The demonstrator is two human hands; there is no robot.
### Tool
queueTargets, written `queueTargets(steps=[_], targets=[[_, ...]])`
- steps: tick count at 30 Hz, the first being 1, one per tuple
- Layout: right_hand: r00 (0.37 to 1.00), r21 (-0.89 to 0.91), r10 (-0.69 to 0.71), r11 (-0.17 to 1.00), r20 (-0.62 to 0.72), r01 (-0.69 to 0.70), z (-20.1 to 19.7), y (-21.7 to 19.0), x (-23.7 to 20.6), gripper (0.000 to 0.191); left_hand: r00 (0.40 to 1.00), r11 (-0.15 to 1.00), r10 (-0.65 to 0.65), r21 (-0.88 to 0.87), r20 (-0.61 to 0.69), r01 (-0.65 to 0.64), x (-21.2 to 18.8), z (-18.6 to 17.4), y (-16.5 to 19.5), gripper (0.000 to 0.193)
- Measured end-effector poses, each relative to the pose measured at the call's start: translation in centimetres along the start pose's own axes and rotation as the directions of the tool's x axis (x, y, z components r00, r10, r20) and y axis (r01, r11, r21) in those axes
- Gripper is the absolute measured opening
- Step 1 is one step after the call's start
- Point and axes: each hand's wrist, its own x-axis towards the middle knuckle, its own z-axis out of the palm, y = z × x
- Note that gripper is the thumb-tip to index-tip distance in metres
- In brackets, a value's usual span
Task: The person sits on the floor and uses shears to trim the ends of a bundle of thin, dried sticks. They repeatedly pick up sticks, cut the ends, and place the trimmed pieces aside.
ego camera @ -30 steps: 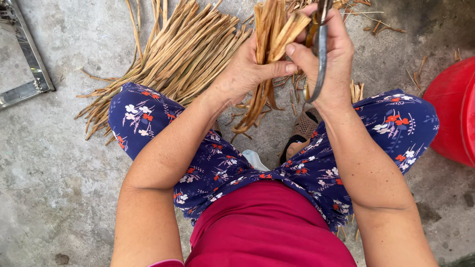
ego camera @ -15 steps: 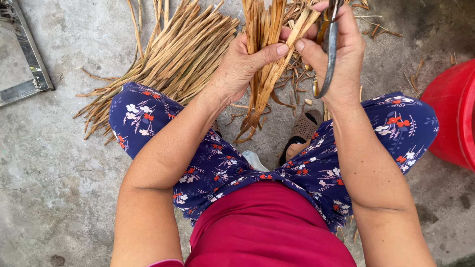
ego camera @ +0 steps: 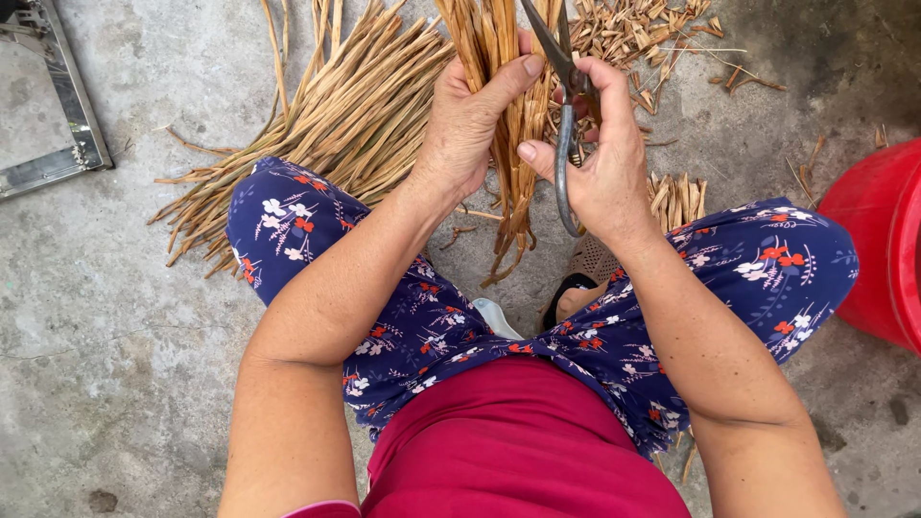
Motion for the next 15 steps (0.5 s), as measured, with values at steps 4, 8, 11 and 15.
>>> queueTargets(steps=[4,8,11,15], targets=[[1.0,-0.026,-0.014,1.0,-0.013,0.014,0.1,-0.5,0.2,0.076,1.0,1.0,-0.004,-0.031,0.031,0.005,-0.2,0.3,-0.1,0.023],[1.0,-0.089,0.001,0.996,-0.02,-0.002,-0.2,-1.3,0.4,0.077,1.0,1.0,0.016,0.01,0.007,-0.016,-0.2,0.3,0.0,0.024],[0.999,-0.08,0.029,0.996,-0.034,-0.032,-0.4,-1.8,0.5,0.072,0.999,0.998,0.049,0.039,-0.012,-0.048,-0.2,0.1,-0.1,0.024],[0.999,-0.058,0.027,0.998,-0.045,-0.03,-0.4,-1.8,0.5,0.059,0.999,0.992,0.054,0.111,-0.004,-0.053,-0.2,-0.1,-0.1,0.023]])
